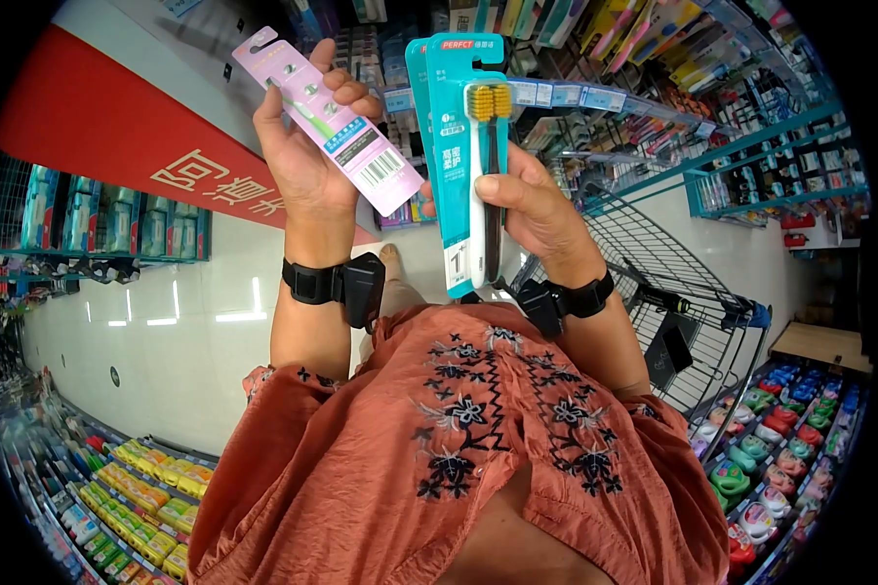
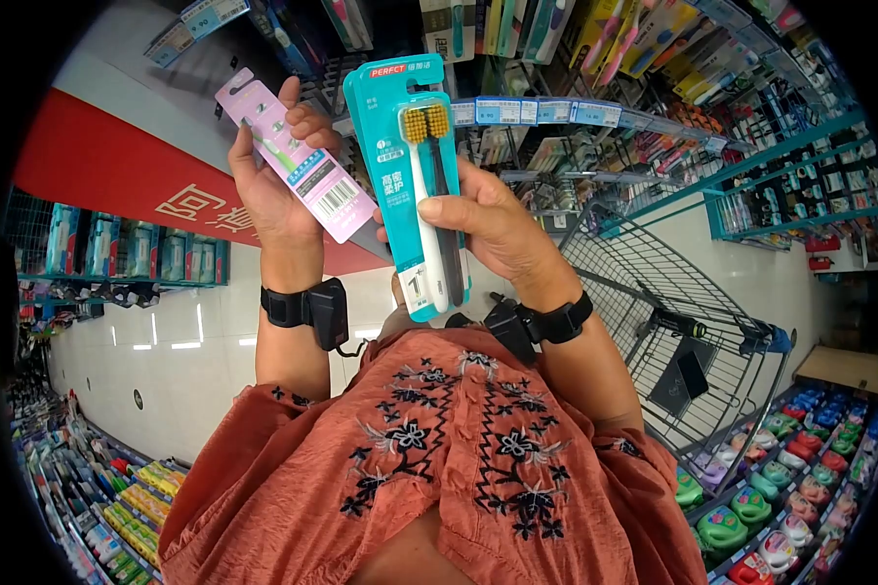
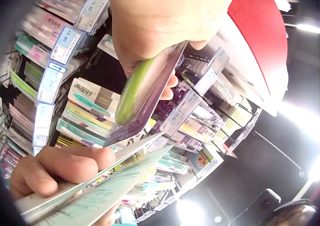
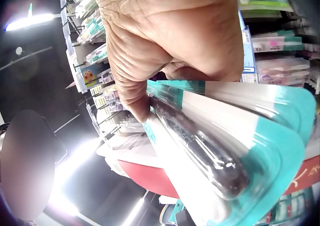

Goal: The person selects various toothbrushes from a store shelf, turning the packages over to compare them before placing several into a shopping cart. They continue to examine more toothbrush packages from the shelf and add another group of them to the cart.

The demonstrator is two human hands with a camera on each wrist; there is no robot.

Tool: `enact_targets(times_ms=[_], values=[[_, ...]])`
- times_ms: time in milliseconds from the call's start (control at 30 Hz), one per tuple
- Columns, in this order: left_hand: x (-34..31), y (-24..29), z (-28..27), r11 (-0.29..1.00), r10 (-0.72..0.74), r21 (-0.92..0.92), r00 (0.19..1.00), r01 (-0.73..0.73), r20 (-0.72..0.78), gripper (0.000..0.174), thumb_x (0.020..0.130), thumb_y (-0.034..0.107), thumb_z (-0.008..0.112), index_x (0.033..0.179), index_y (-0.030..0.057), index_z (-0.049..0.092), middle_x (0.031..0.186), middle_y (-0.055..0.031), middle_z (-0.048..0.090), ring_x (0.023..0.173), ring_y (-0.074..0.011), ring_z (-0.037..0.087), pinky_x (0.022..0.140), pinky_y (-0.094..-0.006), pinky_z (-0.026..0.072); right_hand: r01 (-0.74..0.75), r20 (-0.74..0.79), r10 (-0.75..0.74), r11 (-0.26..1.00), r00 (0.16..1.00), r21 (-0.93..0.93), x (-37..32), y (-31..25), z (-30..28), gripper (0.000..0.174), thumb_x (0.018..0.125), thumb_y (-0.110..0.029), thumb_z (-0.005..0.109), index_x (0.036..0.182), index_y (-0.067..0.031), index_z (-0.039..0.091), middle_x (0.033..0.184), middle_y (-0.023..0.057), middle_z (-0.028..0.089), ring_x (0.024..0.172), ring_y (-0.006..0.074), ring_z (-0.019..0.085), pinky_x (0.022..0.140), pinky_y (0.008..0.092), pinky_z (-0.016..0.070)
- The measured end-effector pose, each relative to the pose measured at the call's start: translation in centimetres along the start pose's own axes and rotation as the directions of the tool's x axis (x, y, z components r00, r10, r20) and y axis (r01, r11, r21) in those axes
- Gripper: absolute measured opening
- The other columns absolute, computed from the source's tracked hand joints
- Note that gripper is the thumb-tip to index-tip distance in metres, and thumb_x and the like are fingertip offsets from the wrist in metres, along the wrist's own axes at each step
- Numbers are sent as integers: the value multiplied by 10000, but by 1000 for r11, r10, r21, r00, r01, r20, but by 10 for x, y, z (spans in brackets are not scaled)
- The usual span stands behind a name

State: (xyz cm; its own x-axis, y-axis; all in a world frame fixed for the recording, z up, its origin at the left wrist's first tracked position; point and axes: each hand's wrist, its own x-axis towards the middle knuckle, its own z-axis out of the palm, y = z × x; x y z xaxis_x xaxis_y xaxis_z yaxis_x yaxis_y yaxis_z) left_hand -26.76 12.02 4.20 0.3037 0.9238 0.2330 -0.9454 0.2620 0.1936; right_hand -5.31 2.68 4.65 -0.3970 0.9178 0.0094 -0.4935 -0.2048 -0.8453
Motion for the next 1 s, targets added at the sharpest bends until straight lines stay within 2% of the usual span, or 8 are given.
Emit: enact_targets(times_ms=[667,733,767,800,833,867,933,1000], values=[[-2,1,0,999,15,48,998,-12,-59,592,999,411,435,1368,-50,469,956,-106,576,829,-194,533,742,-345,495,-19,15,19,1000,1000,17,2,4,-4,582,899,-214,698,1375,25,464,1182,198,672,1054,313,700,954,443,561],[-2,1,6,988,23,157,988,1,-152,567,1013,421,412,1336,-35,508,940,-82,588,781,-174,545,681,-333,491,-23,1,23,999,1000,27,0,2,-2,593,898,-222,705,1378,26,462,1186,195,672,1062,312,695,959,446,556],[-2,2,-2,968,-22,247,993,50,-117,567,1007,422,463,1349,-27,522,955,-53,615,731,-128,548,597,-247,468,-16,-2,16,1000,1000,22,2,4,-6,609,898,-234,714,1383,28,454,1196,191,667,1071,314,690,963,453,553],[-2,2,-3,923,-29,373,984,93,-175,571,1020,470,468,1310,-14,550,932,-31,617,689,-106,545,520,-229,440,11,-10,-10,999,1000,43,3,8,-9,616,895,-236,716,1388,17,448,1207,190,659,1080,313,686,962,454,554],[-3,-3,-1,891,-8,438,969,118,-246,605,1033,526,448,1303,-6,549,918,-21,606,673,-92,535,494,-227,431,10,-14,-10,998,1000,54,5,8,-12,613,896,-229,712,1393,9,445,1221,186,650,1089,317,682,962,455,555],[-5,-10,6,815,43,567,962,122,-268,634,1040,564,412,1300,1,545,890,-12,587,667,-84,522,497,-227,434,-2,-23,4,997,1000,74,5,8,-13,610,896,-223,708,1398,1,442,1234,182,640,1099,320,678,961,455,555],[-8,-20,17,750,44,638,949,176,-313,616,1047,555,406,1316,17,544,836,18,544,655,-82,498,531,-228,417,5,-29,-3,998,1000,63,6,4,-12,608,899,-220,702,1404,-8,438,1245,170,627,1112,328,672,961,453,556],[-11,-29,22,611,93,758,931,227,-353,599,1047,542,425,1327,30,560,831,22,524,666,-74,486,560,-235,410,9,-31,-7,997,999,80,3,4,-11,607,902,-218,696,1409,-13,434,1254,160,615,1122,336,668,961,453,556]])
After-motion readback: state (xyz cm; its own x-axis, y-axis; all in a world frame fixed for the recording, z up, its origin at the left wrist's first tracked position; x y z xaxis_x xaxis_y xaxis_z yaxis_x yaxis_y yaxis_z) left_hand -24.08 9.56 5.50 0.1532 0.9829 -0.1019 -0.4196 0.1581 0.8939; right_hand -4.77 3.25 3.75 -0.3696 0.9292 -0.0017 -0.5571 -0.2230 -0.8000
